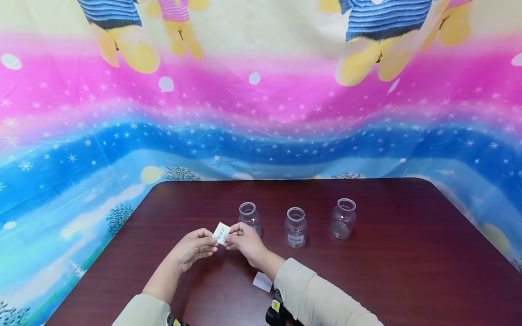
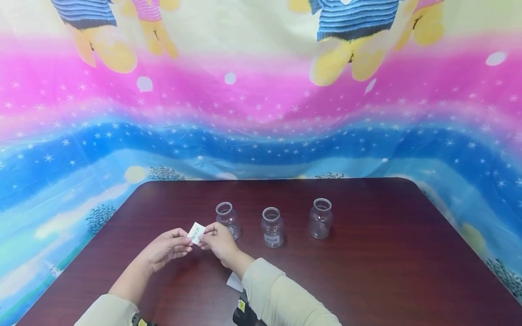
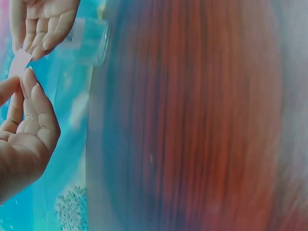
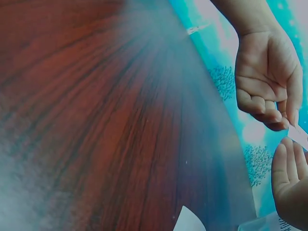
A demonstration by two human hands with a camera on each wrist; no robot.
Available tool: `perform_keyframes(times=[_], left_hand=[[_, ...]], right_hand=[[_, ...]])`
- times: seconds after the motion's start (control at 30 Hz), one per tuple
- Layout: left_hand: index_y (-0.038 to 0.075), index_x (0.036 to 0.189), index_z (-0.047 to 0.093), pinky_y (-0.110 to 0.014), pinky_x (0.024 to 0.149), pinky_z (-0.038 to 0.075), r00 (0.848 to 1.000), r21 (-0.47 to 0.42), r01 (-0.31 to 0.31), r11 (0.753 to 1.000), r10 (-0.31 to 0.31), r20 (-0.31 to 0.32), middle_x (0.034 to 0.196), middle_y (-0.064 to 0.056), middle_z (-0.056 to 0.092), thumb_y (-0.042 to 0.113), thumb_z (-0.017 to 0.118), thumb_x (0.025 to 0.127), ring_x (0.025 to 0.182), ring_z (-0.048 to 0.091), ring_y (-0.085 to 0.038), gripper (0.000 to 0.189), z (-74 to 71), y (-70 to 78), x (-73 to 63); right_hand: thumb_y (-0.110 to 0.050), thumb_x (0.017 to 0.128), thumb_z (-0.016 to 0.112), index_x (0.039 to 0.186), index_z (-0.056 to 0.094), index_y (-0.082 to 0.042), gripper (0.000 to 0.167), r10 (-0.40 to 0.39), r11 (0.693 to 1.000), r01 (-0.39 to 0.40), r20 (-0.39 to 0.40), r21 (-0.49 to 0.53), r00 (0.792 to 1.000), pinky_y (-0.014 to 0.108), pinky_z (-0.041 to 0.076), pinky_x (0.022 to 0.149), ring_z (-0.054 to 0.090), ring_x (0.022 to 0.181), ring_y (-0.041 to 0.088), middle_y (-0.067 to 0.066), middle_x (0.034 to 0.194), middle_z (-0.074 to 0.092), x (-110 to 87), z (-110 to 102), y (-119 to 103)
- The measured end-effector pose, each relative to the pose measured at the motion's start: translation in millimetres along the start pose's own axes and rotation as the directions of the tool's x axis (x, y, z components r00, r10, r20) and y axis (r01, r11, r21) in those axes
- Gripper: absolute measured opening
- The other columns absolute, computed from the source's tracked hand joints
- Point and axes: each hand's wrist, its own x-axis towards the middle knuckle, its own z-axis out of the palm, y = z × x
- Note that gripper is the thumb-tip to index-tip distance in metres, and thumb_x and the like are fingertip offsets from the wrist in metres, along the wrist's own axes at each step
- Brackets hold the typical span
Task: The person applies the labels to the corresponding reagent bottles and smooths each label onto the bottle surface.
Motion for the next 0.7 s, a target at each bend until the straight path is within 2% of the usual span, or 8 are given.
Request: perform_keyframes(times=[0.17,0.37,0.5,0.7], left_hand=[[0.009,0.077,0.050,-0.026,0.064,0.047,1.000,-0.019,-0.023,1.000,0.023,0.002,0.073,-0.003,0.061,0.005,0.055,0.081,0.064,0.058,-0.009,0.008,14.0,3.7,-1.1],[0.003,0.080,0.051,-0.025,0.062,0.047,0.999,-0.004,-0.036,0.999,0.036,0.015,0.071,-0.004,0.059,0.006,0.057,0.081,0.062,0.058,-0.011,0.006,26.5,6.3,0.0],[0.005,0.079,0.052,-0.026,0.061,0.047,0.998,0.027,-0.047,0.999,0.046,0.036,0.069,-0.002,0.057,0.004,0.055,0.081,0.063,0.058,-0.012,0.003,34.6,7.2,1.4],[0.007,0.080,0.053,-0.030,0.064,0.046,0.996,0.070,-0.062,0.996,0.058,0.062,0.073,-0.003,0.056,0.002,0.052,0.080,0.065,0.056,-0.014,0.005,45.6,9.1,1.3]], right_hand=[[0.010,0.076,0.052,0.086,0.045,0.012,0.013,-0.043,0.999,0.043,-0.038,-0.001,0.998,0.022,0.047,0.055,0.053,0.055,0.009,0.003,0.066,0.050,-6.9,-4.4,-6.3],[0.009,0.076,0.052,0.081,0.047,0.008,0.008,-0.057,0.997,0.055,-0.030,-0.057,0.998,0.022,0.045,0.053,0.052,0.054,0.010,0.003,0.065,0.050,-17.1,-14.8,-16.9],[0.010,0.074,0.052,0.080,0.047,0.008,0.008,-0.037,0.994,0.037,-0.006,-0.101,0.999,0.022,0.044,0.052,0.052,0.053,0.011,0.003,0.063,0.051,-24.0,-23.8,-22.6],[0.009,0.076,0.052,0.079,0.046,0.006,0.007,-0.003,0.985,0.016,0.077,-0.169,0.997,0.023,0.043,0.053,0.050,0.055,0.011,0.002,0.064,0.049,-33.0,-34.1,-29.4]])
